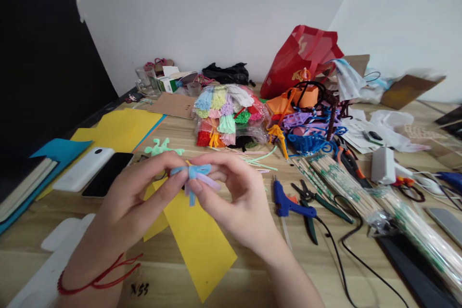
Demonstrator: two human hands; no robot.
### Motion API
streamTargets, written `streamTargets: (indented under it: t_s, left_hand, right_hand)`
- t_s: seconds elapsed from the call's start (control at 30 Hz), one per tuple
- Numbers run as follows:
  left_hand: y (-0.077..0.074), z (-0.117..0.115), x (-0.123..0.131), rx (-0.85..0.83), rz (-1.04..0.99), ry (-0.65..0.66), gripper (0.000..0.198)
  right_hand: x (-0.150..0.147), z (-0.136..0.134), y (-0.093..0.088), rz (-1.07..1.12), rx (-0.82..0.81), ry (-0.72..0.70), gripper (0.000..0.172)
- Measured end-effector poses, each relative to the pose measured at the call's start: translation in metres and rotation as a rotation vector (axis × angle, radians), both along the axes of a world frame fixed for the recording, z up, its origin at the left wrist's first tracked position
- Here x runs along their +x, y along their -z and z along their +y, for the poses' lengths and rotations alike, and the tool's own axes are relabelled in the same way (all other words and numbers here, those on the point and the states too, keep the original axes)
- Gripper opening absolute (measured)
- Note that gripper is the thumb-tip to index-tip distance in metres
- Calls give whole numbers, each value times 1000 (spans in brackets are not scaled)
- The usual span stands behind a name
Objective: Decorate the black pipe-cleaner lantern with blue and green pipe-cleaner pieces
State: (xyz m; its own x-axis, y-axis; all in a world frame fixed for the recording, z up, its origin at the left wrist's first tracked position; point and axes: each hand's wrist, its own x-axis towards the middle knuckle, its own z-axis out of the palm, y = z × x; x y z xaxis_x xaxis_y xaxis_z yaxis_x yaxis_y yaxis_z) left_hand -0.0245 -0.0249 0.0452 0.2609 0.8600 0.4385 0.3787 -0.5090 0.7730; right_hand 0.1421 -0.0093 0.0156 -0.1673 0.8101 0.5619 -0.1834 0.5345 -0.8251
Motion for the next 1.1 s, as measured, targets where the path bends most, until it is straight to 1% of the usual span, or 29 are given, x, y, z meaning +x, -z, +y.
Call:
streamTargets:
  t_s: [0.07, 0.17, 0.4, 0.47, 0.53, 0.7, 0.77, 0.8, 0.9, 0.97, 1.03, 1.1]
  left_hand:
    - [0, 0, 0, 13, 7, 0, 15]
    - [0, 0, 1, 14, -2, -4, 17]
    - [-2, -2, -2, -88, -33, 37, 21]
    - [-3, -1, -2, -131, -74, 31, 22]
    - [-2, 1, -1, -165, -142, 47, 23]
    - [4, 6, 1, -306, -333, 158, 24]
    - [7, 7, 2, -337, -381, 163, 26]
    - [8, 7, 3, -338, -390, 165, 27]
    - [9, 7, 6, -267, -351, 134, 30]
    - [9, 7, 8, -162, -268, 51, 26]
    - [9, 7, 9, -36, -152, -29, 20]
    - [9, 9, 7, 62, -33, -53, 17]
  right_hand:
    - [0, 1, 0, 19, -15, -26, 25]
    - [1, 2, 0, 16, -29, -28, 24]
    - [3, 1, -2, -27, 9, -24, 29]
    - [3, 1, -2, -48, 60, 4, 31]
    - [5, 3, -1, -92, 145, 51, 31]
    - [9, 9, 3, -168, 377, 141, 38]
    - [9, 10, 4, -151, 406, 170, 39]
    - [8, 10, 4, -140, 388, 178, 39]
    - [4, 7, 3, -96, 235, 147, 33]
    - [1, 6, 2, -59, 149, 116, 25]
    - [0, 6, 2, -30, 124, 121, 20]
    - [1, 7, 1, -22, 126, 141, 20]
